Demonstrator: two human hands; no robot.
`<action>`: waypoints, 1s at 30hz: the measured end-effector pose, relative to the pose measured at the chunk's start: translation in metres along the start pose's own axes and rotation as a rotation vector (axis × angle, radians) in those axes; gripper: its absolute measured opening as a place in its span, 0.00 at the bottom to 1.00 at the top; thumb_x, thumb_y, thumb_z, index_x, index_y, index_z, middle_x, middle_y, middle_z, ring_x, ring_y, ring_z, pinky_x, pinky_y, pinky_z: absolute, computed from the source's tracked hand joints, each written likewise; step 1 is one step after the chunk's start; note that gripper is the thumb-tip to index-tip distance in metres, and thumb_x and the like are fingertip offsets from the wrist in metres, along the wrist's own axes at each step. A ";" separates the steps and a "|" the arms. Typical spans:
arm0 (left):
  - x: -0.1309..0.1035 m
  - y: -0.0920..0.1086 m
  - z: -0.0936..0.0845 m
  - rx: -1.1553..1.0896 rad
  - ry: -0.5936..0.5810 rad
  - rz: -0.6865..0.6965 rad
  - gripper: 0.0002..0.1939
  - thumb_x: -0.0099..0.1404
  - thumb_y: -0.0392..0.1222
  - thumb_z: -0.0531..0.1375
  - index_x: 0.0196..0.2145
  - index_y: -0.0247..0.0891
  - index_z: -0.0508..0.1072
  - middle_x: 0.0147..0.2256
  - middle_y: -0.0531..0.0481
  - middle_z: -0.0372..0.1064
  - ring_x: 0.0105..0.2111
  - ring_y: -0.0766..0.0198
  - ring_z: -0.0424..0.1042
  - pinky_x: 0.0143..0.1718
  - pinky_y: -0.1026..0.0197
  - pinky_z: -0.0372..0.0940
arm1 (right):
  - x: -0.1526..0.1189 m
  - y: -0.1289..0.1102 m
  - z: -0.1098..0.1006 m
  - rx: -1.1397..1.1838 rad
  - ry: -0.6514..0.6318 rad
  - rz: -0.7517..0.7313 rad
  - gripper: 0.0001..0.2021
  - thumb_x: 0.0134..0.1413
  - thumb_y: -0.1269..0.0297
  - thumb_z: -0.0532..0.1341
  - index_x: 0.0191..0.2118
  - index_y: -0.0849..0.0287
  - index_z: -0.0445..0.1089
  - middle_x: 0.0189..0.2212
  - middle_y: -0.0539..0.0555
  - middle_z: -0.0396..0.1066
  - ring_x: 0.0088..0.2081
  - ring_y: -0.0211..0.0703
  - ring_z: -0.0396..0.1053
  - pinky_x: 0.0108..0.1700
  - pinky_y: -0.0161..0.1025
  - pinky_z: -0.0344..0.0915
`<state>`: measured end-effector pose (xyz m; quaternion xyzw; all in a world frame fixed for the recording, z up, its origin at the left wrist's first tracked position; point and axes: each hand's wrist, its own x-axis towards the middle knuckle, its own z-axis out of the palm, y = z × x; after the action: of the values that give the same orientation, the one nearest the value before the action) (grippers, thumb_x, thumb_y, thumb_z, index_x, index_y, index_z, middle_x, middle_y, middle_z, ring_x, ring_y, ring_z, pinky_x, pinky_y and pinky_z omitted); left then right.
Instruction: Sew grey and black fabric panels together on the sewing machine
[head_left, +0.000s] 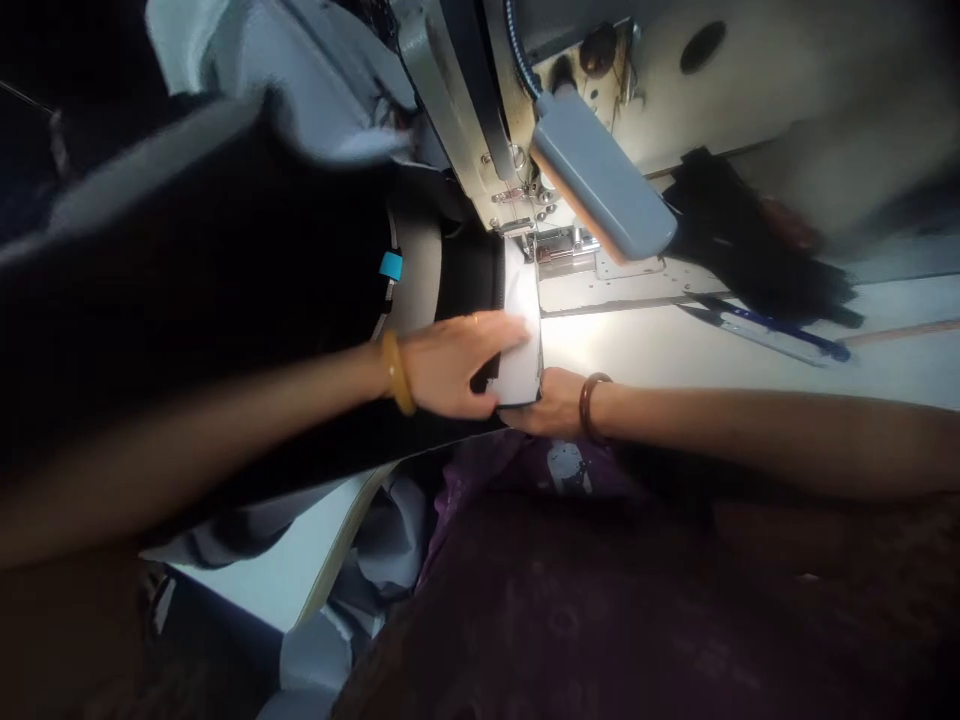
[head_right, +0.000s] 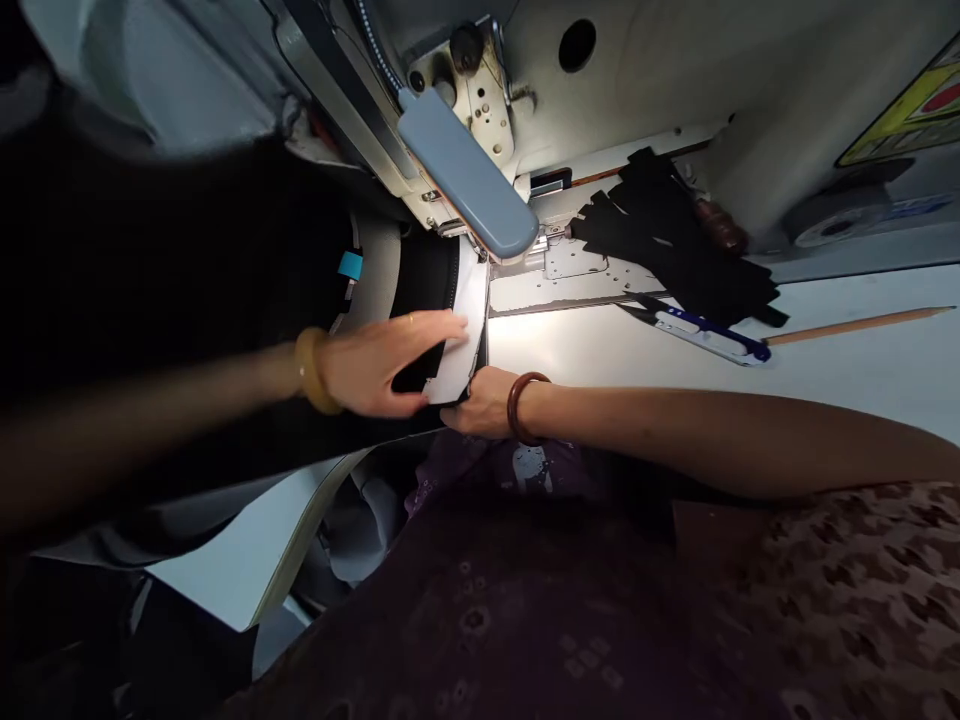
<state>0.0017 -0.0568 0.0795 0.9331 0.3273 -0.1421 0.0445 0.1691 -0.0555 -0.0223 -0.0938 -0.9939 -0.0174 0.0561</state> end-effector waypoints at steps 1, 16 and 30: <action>-0.006 0.006 0.007 -0.019 -0.011 0.019 0.39 0.52 0.43 0.58 0.60 0.31 0.55 0.63 0.36 0.49 0.63 0.46 0.51 0.58 0.46 0.58 | -0.001 -0.001 0.001 -0.028 0.008 -0.010 0.12 0.57 0.78 0.51 0.40 0.65 0.70 0.35 0.59 0.73 0.36 0.43 0.69 0.37 0.43 0.66; -0.013 -0.027 0.039 -0.020 0.031 0.076 0.34 0.59 0.28 0.47 0.63 0.37 0.55 0.64 0.46 0.51 0.65 0.47 0.46 0.57 0.37 0.59 | 0.001 -0.001 0.010 -0.160 0.323 0.053 0.11 0.57 0.76 0.50 0.35 0.63 0.70 0.25 0.55 0.73 0.25 0.39 0.68 0.29 0.39 0.62; -0.003 -0.018 0.038 -0.187 0.078 0.095 0.36 0.49 0.36 0.52 0.58 0.35 0.61 0.63 0.45 0.52 0.65 0.51 0.50 0.61 0.36 0.50 | -0.007 -0.008 0.003 -0.209 0.484 0.049 0.11 0.55 0.76 0.51 0.35 0.64 0.71 0.24 0.55 0.71 0.28 0.41 0.67 0.40 0.44 0.67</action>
<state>-0.0208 -0.0507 0.0446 0.9442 0.2959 -0.0722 0.1254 0.1745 -0.0649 -0.0264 -0.1161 -0.9418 -0.1405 0.2826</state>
